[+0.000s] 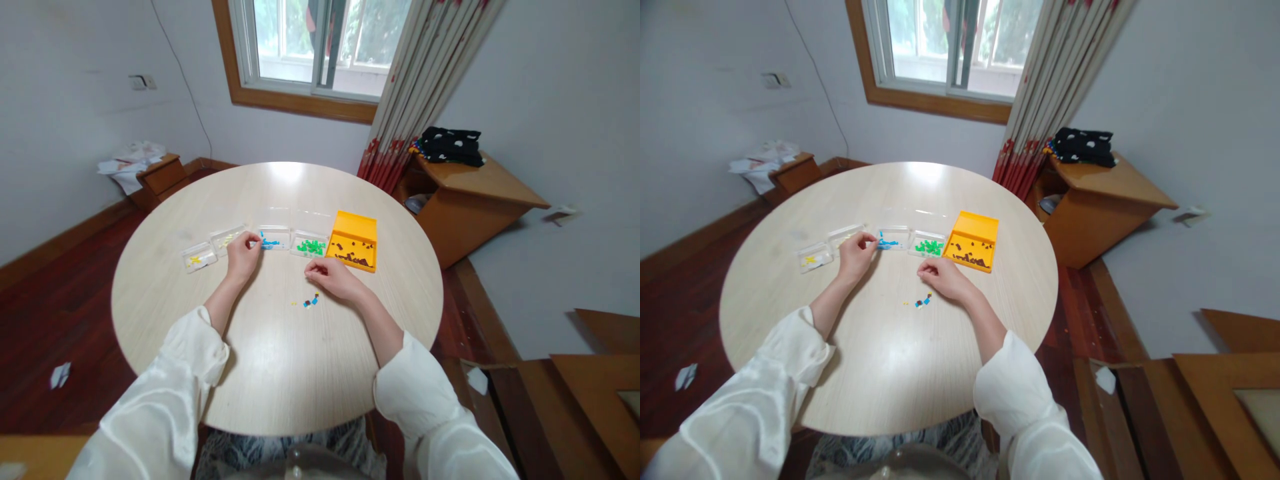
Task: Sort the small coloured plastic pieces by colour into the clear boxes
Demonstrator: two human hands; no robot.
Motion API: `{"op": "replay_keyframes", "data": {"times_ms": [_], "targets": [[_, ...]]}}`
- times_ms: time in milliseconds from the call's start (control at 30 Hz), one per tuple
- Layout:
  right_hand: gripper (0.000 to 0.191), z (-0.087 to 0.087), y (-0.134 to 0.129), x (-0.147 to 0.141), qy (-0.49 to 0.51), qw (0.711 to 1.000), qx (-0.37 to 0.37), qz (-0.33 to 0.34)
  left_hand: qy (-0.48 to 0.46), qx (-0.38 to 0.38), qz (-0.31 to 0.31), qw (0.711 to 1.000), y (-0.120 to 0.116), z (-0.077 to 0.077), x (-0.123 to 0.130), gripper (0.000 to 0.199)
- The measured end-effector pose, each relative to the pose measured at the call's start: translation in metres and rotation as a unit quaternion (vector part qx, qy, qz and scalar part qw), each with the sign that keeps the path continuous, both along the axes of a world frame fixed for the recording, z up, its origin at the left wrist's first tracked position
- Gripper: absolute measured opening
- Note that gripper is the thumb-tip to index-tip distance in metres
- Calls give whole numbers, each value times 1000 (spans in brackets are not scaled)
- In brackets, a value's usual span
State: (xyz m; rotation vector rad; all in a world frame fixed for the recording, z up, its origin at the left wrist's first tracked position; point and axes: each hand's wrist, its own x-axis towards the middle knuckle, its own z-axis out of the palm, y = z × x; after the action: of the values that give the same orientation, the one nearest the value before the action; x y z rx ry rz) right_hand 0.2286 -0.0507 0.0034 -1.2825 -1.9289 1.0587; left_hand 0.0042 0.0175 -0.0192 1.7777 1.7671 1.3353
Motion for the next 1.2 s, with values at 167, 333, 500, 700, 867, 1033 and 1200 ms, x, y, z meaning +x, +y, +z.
{"op": "replay_keyframes", "data": {"times_ms": [167, 333, 500, 700, 867, 1033, 1200], "targets": [[11, -7, 6, 1, 35, 997, 32, -58, 15, 7, -2, 1000, 3, -5, -2, 5], [15, -16, 13, 3, 90, 988, 32, -122, 28, -5, 5, 1000, 3, -7, -2, 7], [18, -21, 20, 6, 135, 975, 21, -174, 39, -5, 2, 999, 4, -10, -2, 7], [21, -23, 26, 9, 240, 943, -48, -223, 59, 27, -14, 998, 3, -11, 0, 7], [20, -21, 27, 12, 313, 916, -87, -234, 63, 32, -18, 997, 2, -11, 0, 6], [17, -19, 26, 11, 359, 897, -99, -239, 64, 31, -17, 997, 0, -9, 1, 6], [19, -18, 26, 11, 366, 893, -110, -237, 53, 25, -44, 997, -5, -6, 4, 7]]}}
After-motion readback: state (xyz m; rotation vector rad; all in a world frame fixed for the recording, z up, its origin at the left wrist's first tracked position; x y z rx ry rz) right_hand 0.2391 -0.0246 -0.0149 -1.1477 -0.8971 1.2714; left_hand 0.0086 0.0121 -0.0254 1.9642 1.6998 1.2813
